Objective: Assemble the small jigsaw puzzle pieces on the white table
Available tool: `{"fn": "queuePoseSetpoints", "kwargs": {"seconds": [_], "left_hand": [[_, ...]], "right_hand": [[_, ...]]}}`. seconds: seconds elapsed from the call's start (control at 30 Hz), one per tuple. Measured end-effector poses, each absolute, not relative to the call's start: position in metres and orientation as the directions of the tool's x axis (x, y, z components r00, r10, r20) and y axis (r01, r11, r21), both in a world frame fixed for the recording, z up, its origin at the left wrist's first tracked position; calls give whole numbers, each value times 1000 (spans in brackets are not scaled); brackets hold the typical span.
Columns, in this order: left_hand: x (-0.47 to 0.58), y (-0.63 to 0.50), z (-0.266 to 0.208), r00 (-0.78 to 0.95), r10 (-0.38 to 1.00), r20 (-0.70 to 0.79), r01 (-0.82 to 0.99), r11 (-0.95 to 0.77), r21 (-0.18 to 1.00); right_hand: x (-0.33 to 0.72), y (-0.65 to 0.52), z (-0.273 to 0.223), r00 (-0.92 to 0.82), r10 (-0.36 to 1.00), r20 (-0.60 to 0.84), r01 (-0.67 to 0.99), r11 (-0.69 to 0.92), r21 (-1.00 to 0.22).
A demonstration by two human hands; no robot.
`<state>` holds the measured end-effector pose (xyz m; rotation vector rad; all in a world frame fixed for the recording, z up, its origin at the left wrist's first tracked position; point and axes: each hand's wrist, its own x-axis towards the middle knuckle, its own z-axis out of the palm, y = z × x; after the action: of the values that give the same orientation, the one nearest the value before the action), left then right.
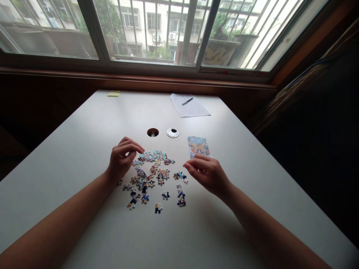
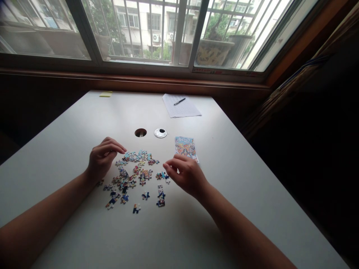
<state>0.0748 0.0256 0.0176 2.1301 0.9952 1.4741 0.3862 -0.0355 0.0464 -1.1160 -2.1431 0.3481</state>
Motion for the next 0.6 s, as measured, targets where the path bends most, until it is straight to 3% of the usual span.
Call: {"fn": "queuePoseSetpoints", "kwargs": {"seconds": [0.13, 0.3, 0.43, 0.6], "left_hand": [[75, 26, 17, 212, 716, 665, 334, -693, 639], [76, 25, 17, 221, 708, 671, 339, -701, 628], [78, 25, 19, 226, 700, 677, 341, -708, 618], [79, 26, 19, 241, 691, 682, 349, -717, 603]], "right_hand": [[392, -34, 55, -542, 756, 366, 626, 654, -424], [393, -43, 70, -657, 741, 139, 650, 650, -394], [391, -57, 69, -674, 739, 12, 673, 620, -404], [394, -76, 47, -651, 759, -12, 716, 608, -344]]}}
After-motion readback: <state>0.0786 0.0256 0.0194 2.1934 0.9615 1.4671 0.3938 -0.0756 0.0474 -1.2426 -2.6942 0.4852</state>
